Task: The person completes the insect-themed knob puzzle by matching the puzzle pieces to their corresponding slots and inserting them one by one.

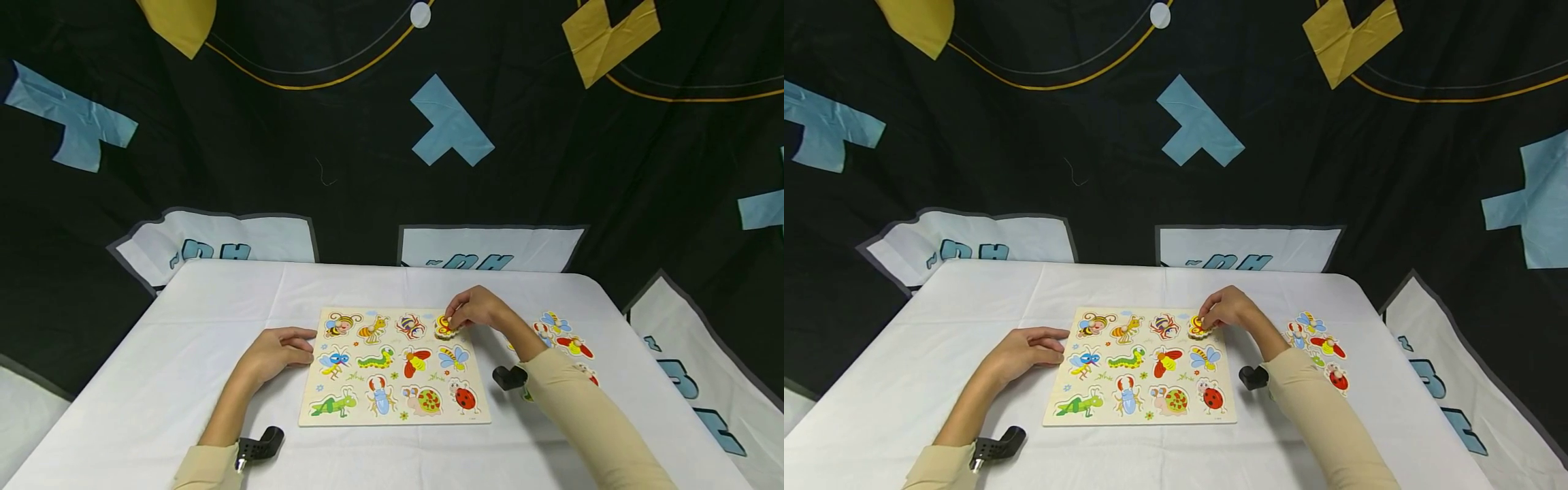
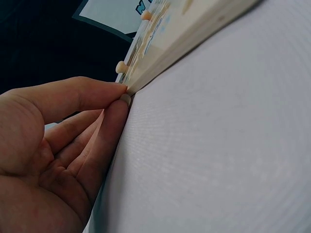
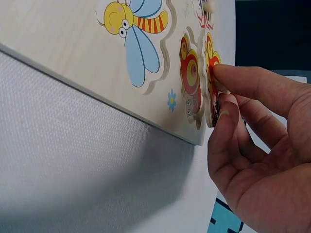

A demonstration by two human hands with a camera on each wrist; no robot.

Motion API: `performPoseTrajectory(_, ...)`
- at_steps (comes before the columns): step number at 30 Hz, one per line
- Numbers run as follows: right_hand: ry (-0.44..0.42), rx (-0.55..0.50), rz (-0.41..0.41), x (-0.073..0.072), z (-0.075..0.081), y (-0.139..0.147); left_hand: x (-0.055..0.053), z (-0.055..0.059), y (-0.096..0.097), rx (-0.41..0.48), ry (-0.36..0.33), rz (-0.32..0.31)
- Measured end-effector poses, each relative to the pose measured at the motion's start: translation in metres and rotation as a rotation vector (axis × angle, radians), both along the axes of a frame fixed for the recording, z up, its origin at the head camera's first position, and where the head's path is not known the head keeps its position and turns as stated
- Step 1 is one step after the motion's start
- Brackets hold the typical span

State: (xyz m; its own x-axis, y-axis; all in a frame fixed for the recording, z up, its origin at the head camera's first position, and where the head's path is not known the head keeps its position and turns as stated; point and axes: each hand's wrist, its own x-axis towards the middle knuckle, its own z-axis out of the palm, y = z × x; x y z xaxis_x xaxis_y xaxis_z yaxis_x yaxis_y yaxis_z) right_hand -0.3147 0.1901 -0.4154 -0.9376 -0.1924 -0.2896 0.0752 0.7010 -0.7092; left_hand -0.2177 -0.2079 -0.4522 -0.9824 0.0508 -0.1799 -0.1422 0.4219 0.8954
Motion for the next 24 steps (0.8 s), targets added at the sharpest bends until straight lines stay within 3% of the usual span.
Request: performPoseTrajectory(24, -0.021, 0.001, -0.04, -0.0027, -0.01, -0.0035, 0.0005, -0.0016, 0.0, -0.007, -0.003, 0.005)
